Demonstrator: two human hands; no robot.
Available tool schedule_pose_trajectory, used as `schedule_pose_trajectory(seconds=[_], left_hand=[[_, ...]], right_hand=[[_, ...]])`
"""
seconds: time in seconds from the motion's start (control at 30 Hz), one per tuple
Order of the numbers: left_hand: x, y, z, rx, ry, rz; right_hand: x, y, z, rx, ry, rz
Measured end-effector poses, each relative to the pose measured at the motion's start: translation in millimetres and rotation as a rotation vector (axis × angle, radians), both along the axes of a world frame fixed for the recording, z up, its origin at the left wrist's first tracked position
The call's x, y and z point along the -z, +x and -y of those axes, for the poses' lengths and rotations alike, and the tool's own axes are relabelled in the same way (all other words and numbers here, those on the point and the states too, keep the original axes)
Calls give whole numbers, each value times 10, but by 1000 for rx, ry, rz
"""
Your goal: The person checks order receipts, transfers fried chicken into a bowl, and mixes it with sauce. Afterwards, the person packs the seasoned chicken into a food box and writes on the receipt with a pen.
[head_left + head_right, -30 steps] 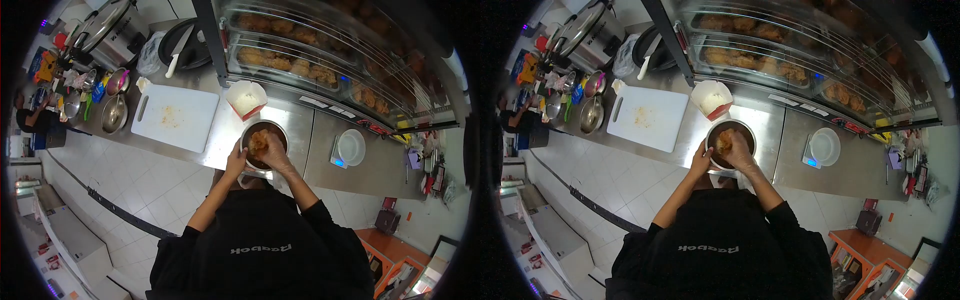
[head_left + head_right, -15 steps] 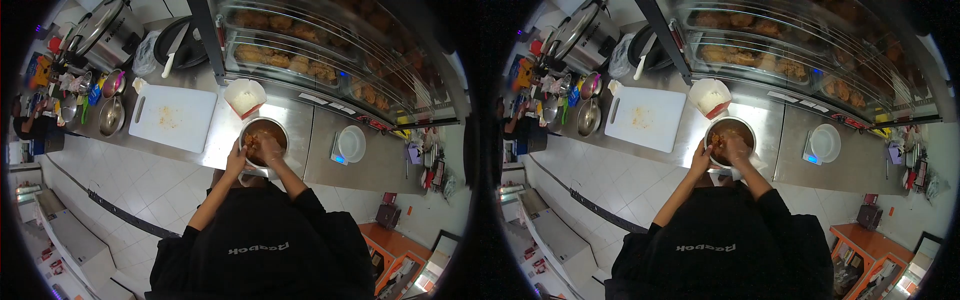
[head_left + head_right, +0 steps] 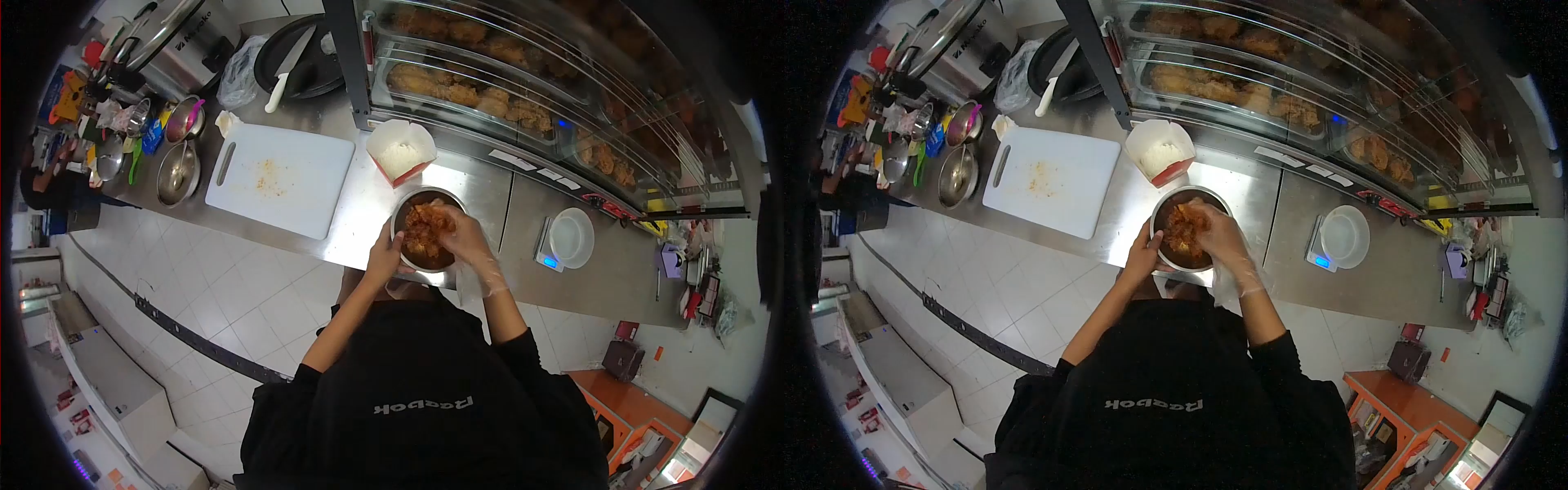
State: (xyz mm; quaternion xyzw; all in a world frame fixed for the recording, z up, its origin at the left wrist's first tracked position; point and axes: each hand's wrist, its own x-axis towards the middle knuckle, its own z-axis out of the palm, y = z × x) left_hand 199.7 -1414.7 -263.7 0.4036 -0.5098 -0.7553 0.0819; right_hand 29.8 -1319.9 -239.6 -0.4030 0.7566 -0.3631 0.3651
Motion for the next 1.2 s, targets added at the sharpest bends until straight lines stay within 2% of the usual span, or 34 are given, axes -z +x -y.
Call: schedule_pose_trajectory(seconds=[0.03,0.13,0.23,0.27,0.33,0.4,0.47,0.57,0.67,0.77,0.87,0.93,1.0,1.1,1.2], left_hand=[[-13,-2,-18,-14,-3,-6],[-50,-31,-47,-38,-25,-4],[23,-12,-44,-51,-19,11],[52,11,-36,-66,7,-11],[84,20,-42,-72,47,-16],[-10,-29,-58,-77,6,10],[-23,-13,-102,-91,-8,28],[20,-29,-88,-102,-4,6],[19,-23,-73,-98,24,-17],[25,-34,-85,-111,68,-14],[30,-43,-91,-114,52,-28],[15,-47,-102,-95,3,-23],[54,-52,-96,-106,44,-37],[100,-38,-118,-88,49,-41],[52,-39,-106,-77,51,5]], right_hand=[[112,-17,-11,51,7,-14],[223,298,150,73,76,-420],[413,518,261,106,141,-585],[472,467,238,37,141,-527],[809,339,141,112,106,-441],[815,278,119,161,63,-481],[440,320,43,196,21,-630],[230,223,-10,49,-165,-376],[-11,165,-65,-119,-160,-161],[-67,56,-59,-53,-254,-1],[-61,82,72,117,-78,-138],[330,179,84,17,-25,-394],[292,406,134,-24,133,-584],[543,246,138,-160,55,-500],[459,172,101,46,61,-380]])
